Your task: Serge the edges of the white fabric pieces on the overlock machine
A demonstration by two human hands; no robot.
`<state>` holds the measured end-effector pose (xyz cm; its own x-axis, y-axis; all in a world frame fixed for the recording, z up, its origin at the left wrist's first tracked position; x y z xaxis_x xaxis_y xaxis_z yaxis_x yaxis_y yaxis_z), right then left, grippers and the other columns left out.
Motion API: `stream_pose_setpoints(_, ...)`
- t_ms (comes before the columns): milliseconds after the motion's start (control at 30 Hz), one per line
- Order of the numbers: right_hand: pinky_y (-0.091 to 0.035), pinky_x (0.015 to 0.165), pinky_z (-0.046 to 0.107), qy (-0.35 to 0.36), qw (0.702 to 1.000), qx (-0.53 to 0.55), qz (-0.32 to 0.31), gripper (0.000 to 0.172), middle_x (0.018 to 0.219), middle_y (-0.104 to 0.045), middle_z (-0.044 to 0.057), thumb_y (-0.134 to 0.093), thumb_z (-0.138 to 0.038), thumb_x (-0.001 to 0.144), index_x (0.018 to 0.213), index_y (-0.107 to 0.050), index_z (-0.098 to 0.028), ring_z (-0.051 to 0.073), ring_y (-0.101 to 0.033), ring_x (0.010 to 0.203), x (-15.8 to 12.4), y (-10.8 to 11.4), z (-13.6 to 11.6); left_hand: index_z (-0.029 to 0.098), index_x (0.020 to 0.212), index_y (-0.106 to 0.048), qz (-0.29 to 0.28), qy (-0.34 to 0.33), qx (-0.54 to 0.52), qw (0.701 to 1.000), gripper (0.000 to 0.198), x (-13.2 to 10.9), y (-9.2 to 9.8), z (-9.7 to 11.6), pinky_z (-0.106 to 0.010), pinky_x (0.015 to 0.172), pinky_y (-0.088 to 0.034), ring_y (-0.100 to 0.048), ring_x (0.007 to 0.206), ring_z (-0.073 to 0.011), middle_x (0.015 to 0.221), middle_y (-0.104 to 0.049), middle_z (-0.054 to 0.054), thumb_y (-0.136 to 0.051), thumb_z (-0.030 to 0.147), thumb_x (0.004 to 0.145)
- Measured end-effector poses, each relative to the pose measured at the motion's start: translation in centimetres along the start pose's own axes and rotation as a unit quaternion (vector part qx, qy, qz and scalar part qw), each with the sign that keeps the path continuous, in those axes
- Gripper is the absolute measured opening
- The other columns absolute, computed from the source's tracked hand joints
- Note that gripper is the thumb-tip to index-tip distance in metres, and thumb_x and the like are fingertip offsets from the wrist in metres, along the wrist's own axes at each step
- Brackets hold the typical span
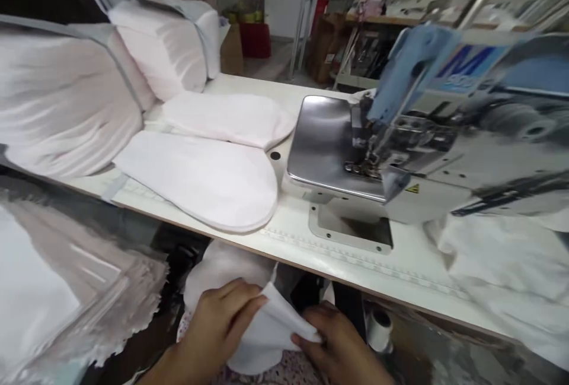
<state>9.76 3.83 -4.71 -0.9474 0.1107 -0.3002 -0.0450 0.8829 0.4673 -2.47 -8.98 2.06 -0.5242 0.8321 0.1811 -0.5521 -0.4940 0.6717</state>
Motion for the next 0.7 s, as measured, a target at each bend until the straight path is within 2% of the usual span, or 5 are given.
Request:
stream_pose_setpoints(133,-0.047,0.077,0.033,-0.052,0.996,-0.068,-0.02,0.014,0.082,-0.068,0.002,-0.062,-0.036,0.081,0.079,-0.067,-0.023,0.023,-0.062,0.085,2.8,-0.5,5.4,0.021,0.088,-0.067,0.077,0.184,0.067,0.978,0.025,-3.5,3.0,-9.3,-0.021,0.069,-0.051,-0.068,0.077,-0.0158,0.085,-0.072,-0.001,-0.05,0.039,0.093)
stream_pose_setpoints(267,-0.048,0.092,0.046,-0.083,0.991,-0.091,0.052,0.028,0.097,-0.072,0.012,-0.051,-0.035,0.085,0.098,-0.07,-0.02,0.032,-0.064,0.098,6.7,-0.9,7.6,0.018,0.091,-0.069,0.128,0.229,0.12,0.957,0.038,-3.2,4.3,-16.3,-0.033,0.073,-0.054,-0.069,0.082,-0.0248,0.09,-0.073,-0.009,-0.042,0.046,0.092)
stream_pose_setpoints(400,-0.041,0.103,0.056,-0.056,0.987,-0.095,0.118,0.04,0.12,-0.066,0.016,-0.044,-0.031,0.088,0.12,-0.063,-0.017,0.036,-0.055,0.121,8.4,-3.8,7.6,0.016,0.101,-0.067,0.161,0.213,0.152,0.952,0.043,-2.1,2.6,-17.6,-0.044,0.084,-0.052,-0.065,0.094,-0.0286,0.097,-0.07,-0.014,-0.032,0.04,0.096)
stream_pose_setpoints(567,-0.034,0.112,0.048,0.017,0.996,-0.058,0.07,0.067,0.143,-0.048,0.015,-0.047,-0.008,0.073,0.14,-0.042,-0.012,0.027,-0.042,0.134,8.2,-8.7,6.0,0.02,0.126,-0.058,0.035,0.196,0.112,0.974,0.049,-2.8,-3.3,-16.9,-0.057,0.11,-0.028,-0.04,0.132,-0.035,0.134,-0.055,-0.013,-0.057,0.046,0.084)
stream_pose_setpoints(700,-0.04,0.108,0.04,0.03,0.998,-0.05,0.016,0.064,0.13,-0.058,0.008,-0.049,-0.004,0.07,0.132,-0.052,-0.02,0.022,-0.051,0.124,8.0,-9.5,4.9,0.023,0.135,-0.051,-0.028,0.222,0.024,0.974,0.049,-3.7,-4.2,-18.8,-0.051,0.115,-0.02,-0.03,0.139,-0.0292,0.147,-0.043,-0.008,-0.051,0.041,0.089)
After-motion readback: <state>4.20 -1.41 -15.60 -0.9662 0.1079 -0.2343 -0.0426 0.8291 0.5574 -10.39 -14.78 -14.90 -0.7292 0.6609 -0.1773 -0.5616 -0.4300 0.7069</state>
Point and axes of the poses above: each hand's wrist, its own x-axis towards the middle knuckle, its own y-axis out of the back of the hand, z = x × y, the point moved 7 cm from there along x, towards the middle knuckle
